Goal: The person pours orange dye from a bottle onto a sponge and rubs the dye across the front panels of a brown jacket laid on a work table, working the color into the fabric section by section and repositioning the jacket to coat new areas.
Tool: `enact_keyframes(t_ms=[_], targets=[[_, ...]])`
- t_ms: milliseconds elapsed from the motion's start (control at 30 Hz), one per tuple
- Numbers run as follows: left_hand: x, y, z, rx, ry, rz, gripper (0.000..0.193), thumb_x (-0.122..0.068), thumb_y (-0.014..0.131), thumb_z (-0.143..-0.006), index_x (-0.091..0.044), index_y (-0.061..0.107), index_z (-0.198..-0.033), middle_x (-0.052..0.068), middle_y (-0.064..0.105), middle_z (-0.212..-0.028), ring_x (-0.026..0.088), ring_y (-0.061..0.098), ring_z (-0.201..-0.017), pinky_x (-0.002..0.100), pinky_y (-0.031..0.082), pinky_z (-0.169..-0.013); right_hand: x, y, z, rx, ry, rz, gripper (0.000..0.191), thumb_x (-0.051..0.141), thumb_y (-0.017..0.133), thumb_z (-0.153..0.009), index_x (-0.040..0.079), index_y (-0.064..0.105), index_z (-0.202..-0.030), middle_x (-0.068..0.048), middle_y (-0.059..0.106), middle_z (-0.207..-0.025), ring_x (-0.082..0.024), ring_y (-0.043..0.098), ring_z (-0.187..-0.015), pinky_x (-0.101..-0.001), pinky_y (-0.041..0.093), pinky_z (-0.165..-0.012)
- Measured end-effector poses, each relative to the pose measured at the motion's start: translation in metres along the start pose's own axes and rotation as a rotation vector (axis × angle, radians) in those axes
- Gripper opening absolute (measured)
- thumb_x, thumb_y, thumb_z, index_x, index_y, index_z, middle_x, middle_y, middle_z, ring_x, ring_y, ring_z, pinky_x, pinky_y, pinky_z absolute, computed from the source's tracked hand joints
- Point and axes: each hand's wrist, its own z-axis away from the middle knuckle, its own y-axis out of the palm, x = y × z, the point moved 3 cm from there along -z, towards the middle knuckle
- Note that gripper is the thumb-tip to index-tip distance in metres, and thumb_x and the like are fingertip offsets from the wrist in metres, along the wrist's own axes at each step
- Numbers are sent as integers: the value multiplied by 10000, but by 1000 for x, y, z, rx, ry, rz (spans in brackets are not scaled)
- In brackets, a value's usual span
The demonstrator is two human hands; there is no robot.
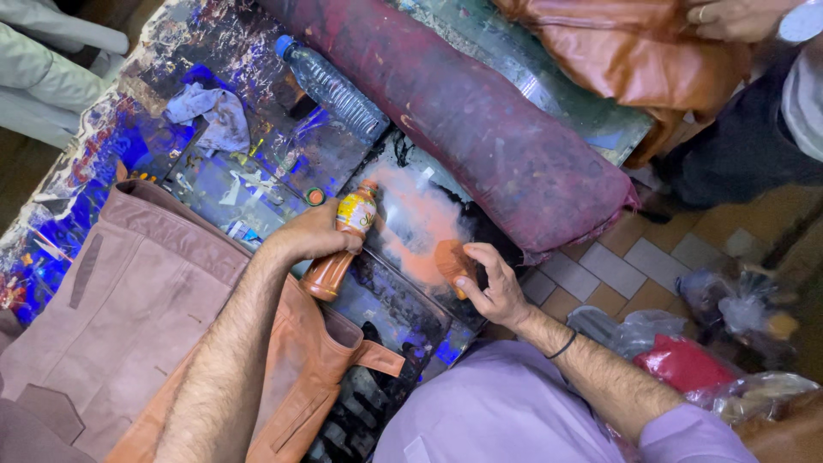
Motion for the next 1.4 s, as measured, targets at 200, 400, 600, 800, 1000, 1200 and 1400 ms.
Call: enact_keyframes(t_ms=[200, 400, 600, 800, 1000, 1200, 1400], targets=[[-1, -1, 1, 12, 12, 14, 721, -354, 800, -645, -45, 582, -1259, 166, 746, -1072, 291, 733, -994, 398, 566, -869, 1, 0, -1, 0, -14, -7, 556, 118, 736, -940, 29, 425, -1392, -242, 588, -1286, -379, 651, -1134, -426, 539, -984], [-1, -1, 0, 23, 17, 19, 690, -347, 797, -646, -42, 606, -1235, 163, 754, -1065, 289, 736, -990, 396, 568, -869, 3, 0, -1, 3, -12, -10, 552, 108, 734, -935, 28, 428, -1388, -244, 590, -1279, -379, 653, -1125, -425, 542, -981], [-1, -2, 0, 12, -4, -10, 732, -368, 804, -655, -49, 578, -1274, 167, 742, -1091, 293, 725, -1019, 396, 556, -890, 3, -1, -1, -5, -16, -7, 555, 100, 741, -925, 29, 436, -1383, -241, 593, -1278, -379, 652, -1123, -425, 538, -981], [0, -2, 2, 9, -11, -20, 752, -383, 804, -659, -47, 570, -1290, 173, 738, -1108, 295, 721, -1038, 396, 549, -906, 2, 0, 0, 0, -13, -12, 559, 100, 735, -930, 28, 427, -1391, -243, 587, -1287, -380, 650, -1129, -422, 537, -983], [0, -1, 2, 15, 2, -8, 750, -381, 802, -661, -39, 567, -1286, 174, 739, -1110, 293, 721, -1038, 396, 551, -906, 2, 1, 1, 6, -8, -15, 561, 110, 737, -935, 32, 423, -1393, -243, 588, -1287, -372, 652, -1132, -419, 538, -983], [-1, -1, 3, 22, 1, -2, 744, -372, 796, -656, -48, 571, -1287, 167, 741, -1105, 288, 722, -1032, 395, 555, -900, 2, 1, 1, 3, -14, -9, 559, 110, 739, -934, 29, 427, -1391, -238, 589, -1290, -373, 647, -1144, -424, 537, -992], [-4, -1, 4, 23, -14, -9, 738, -369, 793, -654, -51, 574, -1283, 163, 744, -1097, 290, 727, -1020, 396, 561, -889, 2, 1, 2, -3, -20, -4, 563, 109, 745, -932, 32, 431, -1392, -236, 587, -1294, -376, 641, -1161, -429, 534, -1002]])
